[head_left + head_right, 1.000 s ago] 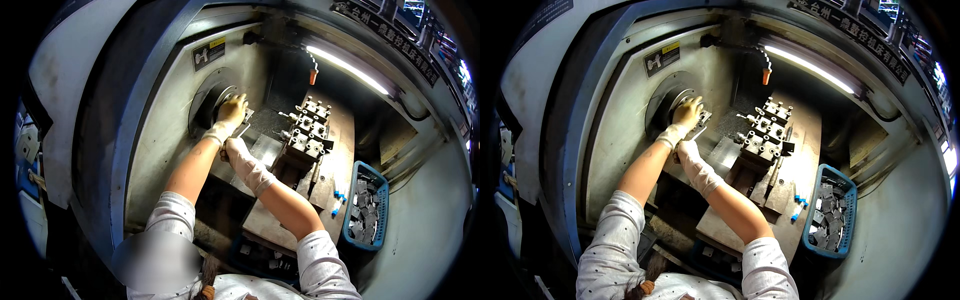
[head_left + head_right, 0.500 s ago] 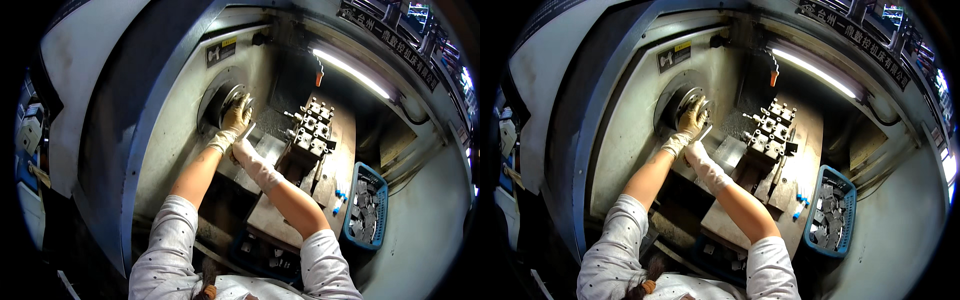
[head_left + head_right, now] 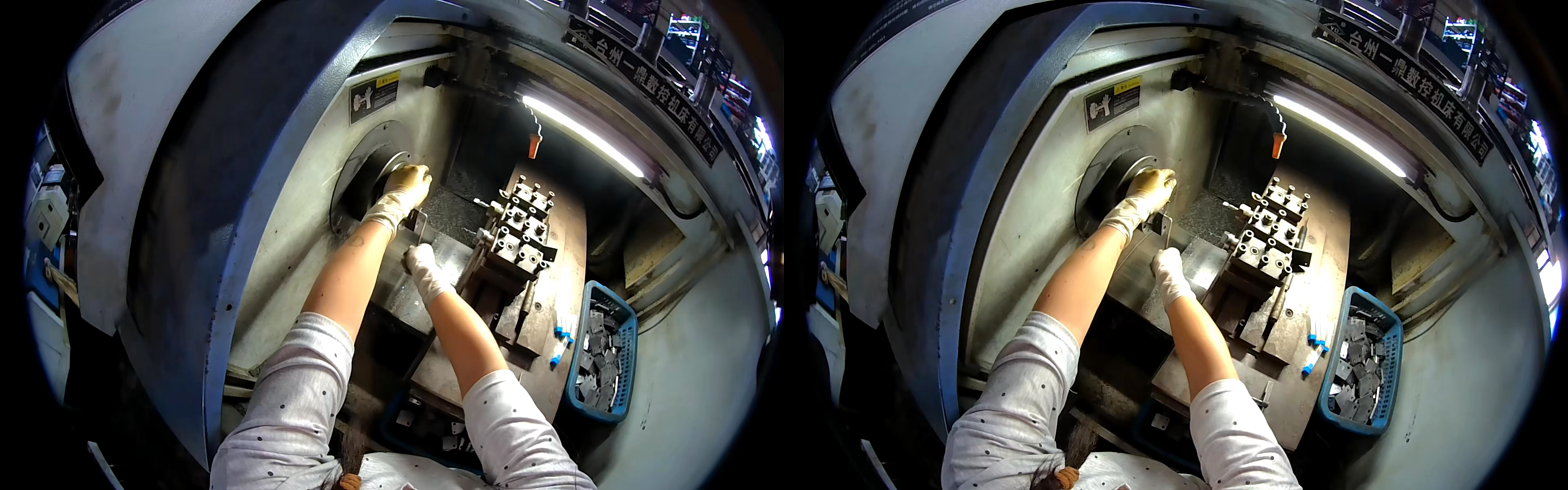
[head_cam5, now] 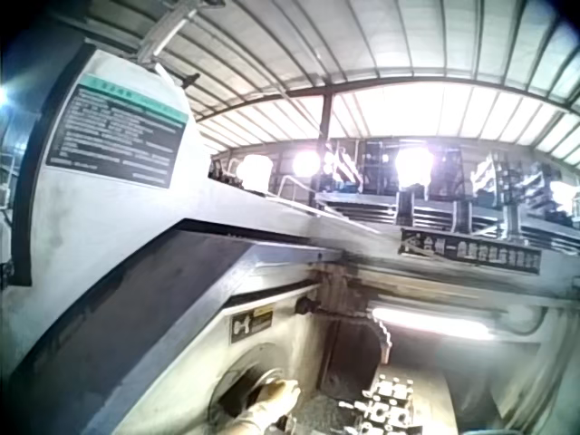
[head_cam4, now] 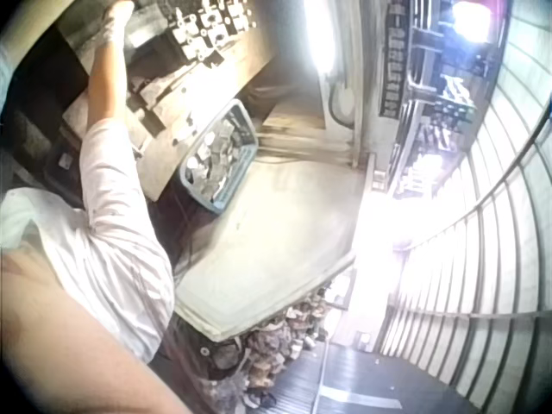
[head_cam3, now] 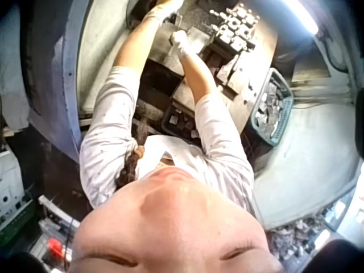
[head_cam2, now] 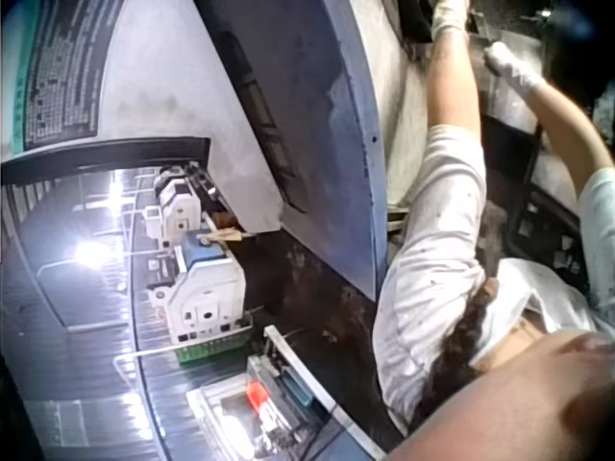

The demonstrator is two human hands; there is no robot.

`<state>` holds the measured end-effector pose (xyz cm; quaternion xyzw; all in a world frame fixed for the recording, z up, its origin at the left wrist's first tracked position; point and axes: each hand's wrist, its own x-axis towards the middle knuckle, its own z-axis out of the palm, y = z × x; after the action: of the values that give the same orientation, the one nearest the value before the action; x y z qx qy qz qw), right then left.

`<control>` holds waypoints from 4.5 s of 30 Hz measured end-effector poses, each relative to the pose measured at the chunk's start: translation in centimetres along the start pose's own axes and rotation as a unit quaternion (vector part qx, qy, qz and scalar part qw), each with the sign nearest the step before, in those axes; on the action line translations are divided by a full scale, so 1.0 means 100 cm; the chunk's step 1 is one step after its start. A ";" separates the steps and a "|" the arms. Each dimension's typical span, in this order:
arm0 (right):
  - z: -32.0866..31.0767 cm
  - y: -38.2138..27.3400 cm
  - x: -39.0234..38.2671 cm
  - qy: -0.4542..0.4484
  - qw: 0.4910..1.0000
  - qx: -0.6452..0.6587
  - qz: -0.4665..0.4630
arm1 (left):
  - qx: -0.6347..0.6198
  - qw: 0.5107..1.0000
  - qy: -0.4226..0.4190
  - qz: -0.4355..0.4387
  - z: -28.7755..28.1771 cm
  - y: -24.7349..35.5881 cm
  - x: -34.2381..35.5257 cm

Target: The person operates a CNC lathe, repeatedly loading small metal parts into the chuck, closing the door, and starting the machine. After each cycle, they open the door, remove the finished parts, and place them into a red basket. The process is repeated multiple times throughout the clip.

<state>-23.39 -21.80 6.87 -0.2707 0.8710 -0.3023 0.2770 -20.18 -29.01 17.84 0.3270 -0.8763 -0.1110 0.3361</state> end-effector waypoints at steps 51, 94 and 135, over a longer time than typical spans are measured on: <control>-0.069 -0.029 -0.017 0.047 0.836 0.358 -0.414 | -0.539 0.775 0.179 -0.276 -0.009 -0.019 -0.175; -0.062 -0.031 -0.072 0.063 0.891 0.314 -0.321 | -0.166 0.964 0.192 -0.083 -0.035 0.036 -0.133; -0.147 0.454 -0.358 0.035 0.972 -0.127 0.194 | 0.040 0.877 -0.437 0.198 0.188 0.145 -0.429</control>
<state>-21.58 37.06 -2.67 -0.1187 0.9472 -0.1389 0.2634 -15.85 9.35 -12.40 0.0778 -0.9841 -0.1389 -0.0792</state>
